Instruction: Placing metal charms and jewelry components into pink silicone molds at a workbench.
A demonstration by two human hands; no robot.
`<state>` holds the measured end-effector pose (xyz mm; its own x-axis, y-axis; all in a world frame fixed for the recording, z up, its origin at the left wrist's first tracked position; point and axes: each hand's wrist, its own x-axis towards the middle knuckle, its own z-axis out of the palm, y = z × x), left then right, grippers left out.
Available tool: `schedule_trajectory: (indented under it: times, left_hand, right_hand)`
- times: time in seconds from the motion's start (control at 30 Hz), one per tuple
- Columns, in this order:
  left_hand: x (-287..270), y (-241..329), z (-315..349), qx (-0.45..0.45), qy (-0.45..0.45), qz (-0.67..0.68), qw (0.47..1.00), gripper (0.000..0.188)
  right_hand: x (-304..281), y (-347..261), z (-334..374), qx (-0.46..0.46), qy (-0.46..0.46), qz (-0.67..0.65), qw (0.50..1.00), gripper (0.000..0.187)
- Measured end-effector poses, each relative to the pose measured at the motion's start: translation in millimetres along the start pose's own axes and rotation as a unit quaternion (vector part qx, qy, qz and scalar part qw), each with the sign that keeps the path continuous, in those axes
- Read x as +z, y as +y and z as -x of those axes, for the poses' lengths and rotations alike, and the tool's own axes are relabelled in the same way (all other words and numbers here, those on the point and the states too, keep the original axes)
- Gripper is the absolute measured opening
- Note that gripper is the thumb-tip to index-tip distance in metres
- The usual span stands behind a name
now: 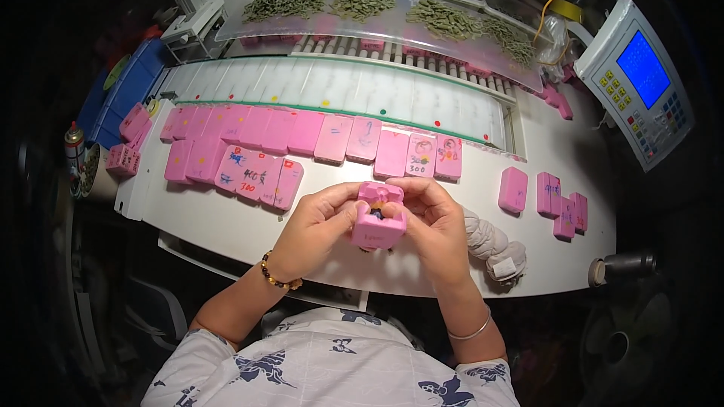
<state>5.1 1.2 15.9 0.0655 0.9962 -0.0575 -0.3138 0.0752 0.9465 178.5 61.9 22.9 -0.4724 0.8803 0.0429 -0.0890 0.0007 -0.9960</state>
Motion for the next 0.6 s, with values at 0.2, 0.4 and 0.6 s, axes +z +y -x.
schedule_trajectory:
  times: [0.2,0.4,0.6]
  left_hand:
    - [-2.9,-5.4,-1.0,-0.011,0.035,0.058,0.998,0.042]
    - [10.7,-10.8,5.1,0.12,0.074,-0.088,0.986,0.048]
    - [7.9,-13.2,7.8,0.111,0.068,-0.08,0.988,0.039]
  right_hand:
    - [6.0,-1.3,-0.3,0.057,-0.019,-0.153,0.986,0.032]
    - [12.9,-5.0,1.5,-0.008,-0.005,-0.045,0.999,0.036]
    - [2.0,2.2,-1.5,-0.061,-0.006,0.03,0.998,0.033]
